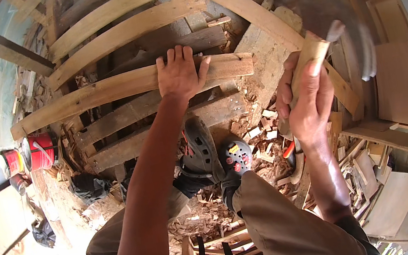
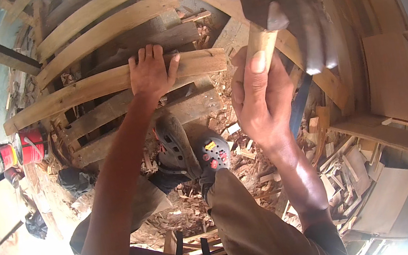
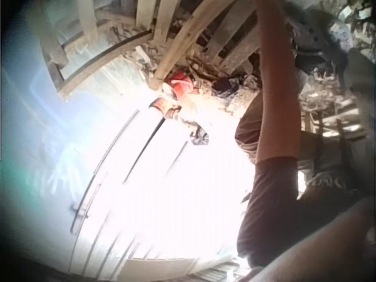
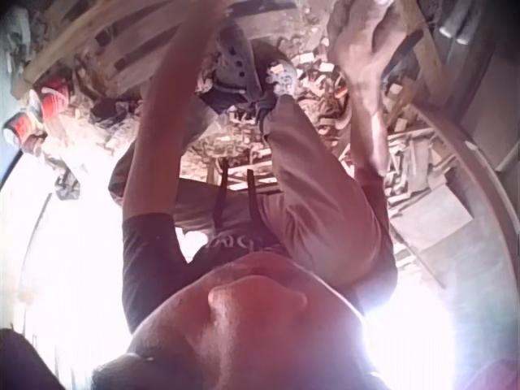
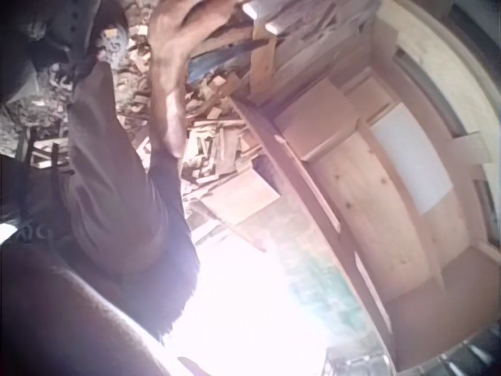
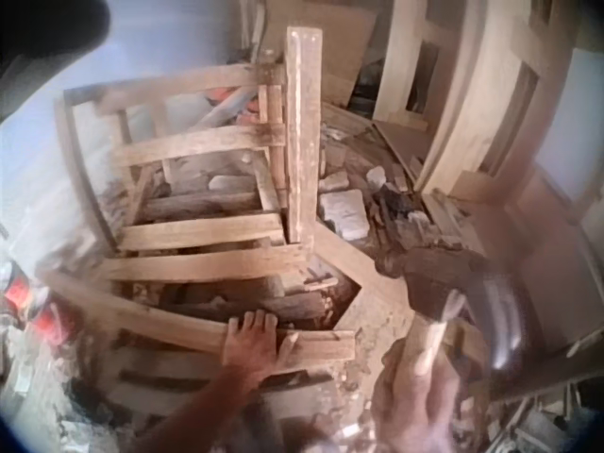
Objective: The person uses a hammer to pry apart and break a wooden pallet into smaller pieces. They repeatedly strike and lever the planks, separating them from the frame and generating wood debris.
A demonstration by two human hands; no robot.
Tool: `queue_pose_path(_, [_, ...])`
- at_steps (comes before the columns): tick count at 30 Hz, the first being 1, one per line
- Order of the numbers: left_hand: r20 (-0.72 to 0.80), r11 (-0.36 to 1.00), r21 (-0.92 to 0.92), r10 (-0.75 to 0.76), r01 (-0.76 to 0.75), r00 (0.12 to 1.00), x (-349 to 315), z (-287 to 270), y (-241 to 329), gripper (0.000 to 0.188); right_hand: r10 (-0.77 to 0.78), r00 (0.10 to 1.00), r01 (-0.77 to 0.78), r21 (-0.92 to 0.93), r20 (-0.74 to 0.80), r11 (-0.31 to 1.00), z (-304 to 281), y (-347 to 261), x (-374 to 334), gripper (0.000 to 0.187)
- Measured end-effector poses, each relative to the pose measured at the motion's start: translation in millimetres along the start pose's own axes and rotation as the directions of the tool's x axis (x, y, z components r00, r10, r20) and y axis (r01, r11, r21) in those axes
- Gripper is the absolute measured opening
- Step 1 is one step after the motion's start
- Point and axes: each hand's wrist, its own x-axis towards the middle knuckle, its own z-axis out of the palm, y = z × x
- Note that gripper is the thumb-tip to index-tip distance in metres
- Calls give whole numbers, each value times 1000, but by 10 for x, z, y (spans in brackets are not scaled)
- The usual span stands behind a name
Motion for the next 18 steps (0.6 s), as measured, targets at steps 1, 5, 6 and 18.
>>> queue_pose_path(1, [-33,1000,25,1,0,999,5,40,-3,57,-47,998,48,-11,43,999,18,-51,25,44])
queue_pose_path(5, [-90,1000,-26,3,-5,996,25,28,39,58,-281,939,345,-507,200,790,-167,753,13,40])
queue_pose_path(6, [-55,999,-33,-8,7,998,56,-11,70,58,-172,961,267,-566,215,780,-236,795,-28,39])
queue_pose_path(18, [-30,995,-92,-26,23,999,43,-37,88,55,-142,953,275,-576,267,770,-264,343,-151,36])
